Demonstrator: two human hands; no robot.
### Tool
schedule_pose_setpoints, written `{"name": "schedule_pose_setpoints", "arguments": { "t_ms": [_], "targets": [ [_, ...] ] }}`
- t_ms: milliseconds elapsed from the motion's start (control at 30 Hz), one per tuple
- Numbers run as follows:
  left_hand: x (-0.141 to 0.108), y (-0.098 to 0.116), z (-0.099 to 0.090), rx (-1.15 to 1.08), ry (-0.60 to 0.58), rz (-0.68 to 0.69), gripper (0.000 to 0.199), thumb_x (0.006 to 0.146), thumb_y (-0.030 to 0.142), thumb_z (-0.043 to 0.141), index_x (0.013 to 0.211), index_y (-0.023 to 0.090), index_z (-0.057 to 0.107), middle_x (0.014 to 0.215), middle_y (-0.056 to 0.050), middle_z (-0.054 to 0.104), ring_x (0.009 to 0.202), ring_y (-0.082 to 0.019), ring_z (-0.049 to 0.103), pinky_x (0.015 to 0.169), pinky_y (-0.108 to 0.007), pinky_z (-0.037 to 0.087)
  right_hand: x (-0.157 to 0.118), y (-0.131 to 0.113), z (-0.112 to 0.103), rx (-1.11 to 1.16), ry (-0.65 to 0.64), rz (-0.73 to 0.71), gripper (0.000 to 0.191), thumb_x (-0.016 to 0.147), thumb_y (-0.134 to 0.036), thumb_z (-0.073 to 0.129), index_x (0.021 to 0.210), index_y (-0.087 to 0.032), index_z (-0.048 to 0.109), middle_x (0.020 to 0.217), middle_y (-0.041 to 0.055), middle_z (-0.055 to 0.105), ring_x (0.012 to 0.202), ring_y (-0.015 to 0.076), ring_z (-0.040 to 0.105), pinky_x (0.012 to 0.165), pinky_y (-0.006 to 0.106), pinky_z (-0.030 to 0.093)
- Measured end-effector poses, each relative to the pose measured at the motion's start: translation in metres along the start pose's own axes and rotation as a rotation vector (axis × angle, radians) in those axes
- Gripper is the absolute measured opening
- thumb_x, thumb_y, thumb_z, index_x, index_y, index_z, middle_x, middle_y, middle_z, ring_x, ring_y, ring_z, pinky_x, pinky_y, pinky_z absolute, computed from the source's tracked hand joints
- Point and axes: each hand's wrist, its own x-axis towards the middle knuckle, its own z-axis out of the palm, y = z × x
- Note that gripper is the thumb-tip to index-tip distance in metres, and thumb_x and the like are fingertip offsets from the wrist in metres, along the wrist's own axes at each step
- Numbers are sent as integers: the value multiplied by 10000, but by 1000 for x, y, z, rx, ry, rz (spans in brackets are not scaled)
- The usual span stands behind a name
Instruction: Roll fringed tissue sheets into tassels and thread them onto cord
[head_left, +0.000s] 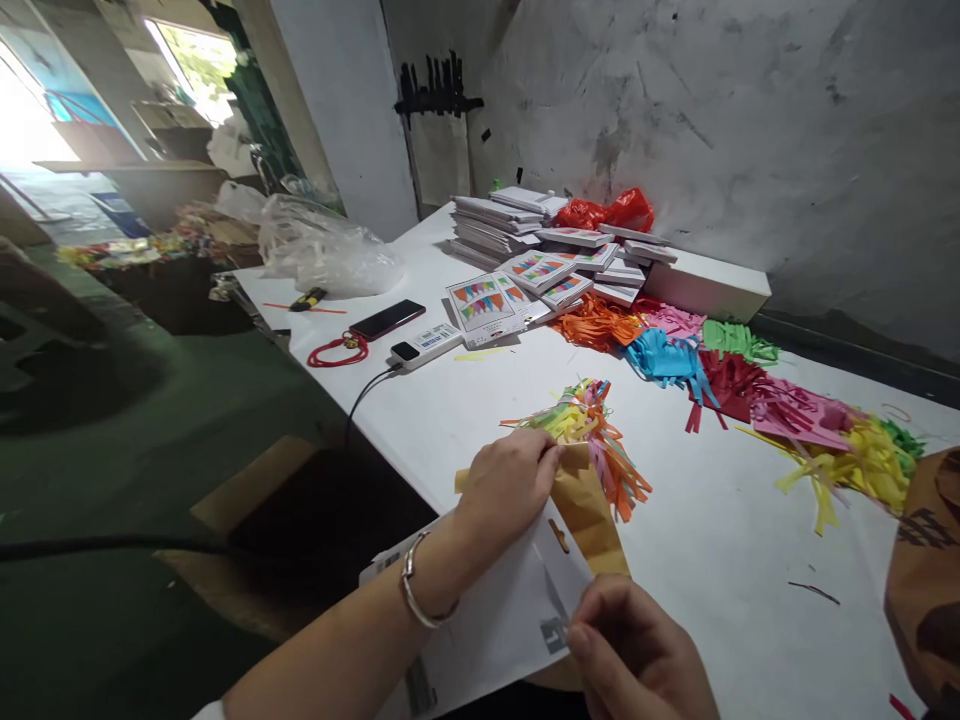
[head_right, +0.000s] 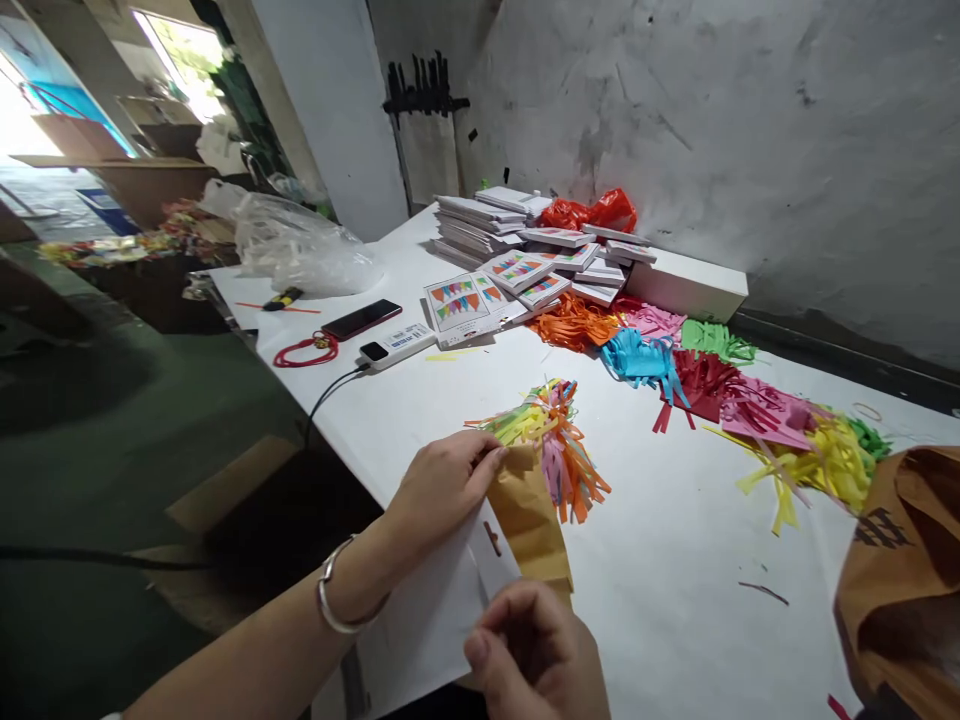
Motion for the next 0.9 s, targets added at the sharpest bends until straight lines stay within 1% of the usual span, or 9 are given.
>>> {"name": "schedule_pose_setpoints", "arguments": {
  "t_ms": [33, 67, 133, 200, 300, 467, 633, 733, 900],
  "targets": [
    [0, 4, 2, 7, -6, -1, 208, 992, 231, 502, 957, 173, 699, 972, -70, 757, 912, -247, 695, 796, -348, 498, 3, 4, 5, -10, 38, 87, 475, 770, -630, 748, 794, -181, 595, 543, -75, 458, 378, 6, 244, 357, 157, 157],
    [1, 7, 4, 17, -14, 1, 212, 995, 235, 497, 958, 170, 695, 974, -74, 755, 919, -253, 695, 797, -354, 505, 6, 8, 7, -38, 59, 130, 507, 765, -662, 733, 809, -177, 591, 506, -85, 451, 353, 3, 235, 346, 154, 143],
    [1, 12, 7, 38, -27, 8, 220, 1002, 237, 483, 972, 167, 690, 986, -81, 749, 932, -258, 694, 800, -360, 515, 15, 14, 7, -99, 70, 152, 551, 768, -710, 690, 847, -177, 578, 446, -85, 470, 308, 23, 294, 323, 150, 179],
    [0, 17, 9, 56, -40, 17, 243, 1012, 237, 460, 980, 162, 689, 991, -89, 743, 938, -261, 693, 795, -361, 524, 22, 19, 3, -112, 59, 170, 567, 767, -730, 670, 868, -183, 558, 432, -75, 509, 288, 48, 352, 307, 153, 231],
    [0, 22, 9, 76, -59, 27, 274, 1024, 250, 438, 964, 160, 689, 962, -96, 737, 911, -258, 696, 771, -357, 534, 27, 23, -2, -87, 64, 196, 568, 758, -727, 676, 884, -189, 544, 446, -77, 534, 283, 53, 363, 293, 154, 275],
    [-1, 27, 9, 105, -93, 31, 264, 1028, 241, 438, 997, 153, 685, 962, -96, 738, 885, -253, 703, 753, -350, 543, 24, 26, -3, -112, 104, 167, 554, 765, -716, 678, 868, -187, 552, 455, -69, 543, 293, 56, 388, 297, 152, 294],
    [-2, 28, 9, 125, -117, 42, 260, 1029, 242, 441, 1032, 150, 685, 976, -106, 731, 893, -255, 703, 740, -337, 545, 25, 31, -3, -166, 150, 165, 559, 776, -733, 650, 891, -194, 557, 474, -66, 556, 297, 75, 428, 304, 167, 324],
    [-2, 27, 9, 123, -118, 51, 252, 1028, 236, 438, 1031, 153, 676, 986, -100, 730, 901, -254, 702, 737, -337, 545, 24, 32, -2, -196, 170, 171, 573, 778, -753, 628, 897, -197, 562, 480, -65, 551, 305, 84, 448, 310, 173, 337],
    [-3, 27, 10, 123, -125, 47, 253, 1026, 241, 440, 1005, 149, 674, 976, -112, 729, 898, -263, 702, 725, -341, 544, 20, 34, 0, -236, 225, 125, 567, 790, -750, 613, 899, -194, 590, 506, -53, 559, 319, 98, 472, 318, 195, 366]
  ]
}}
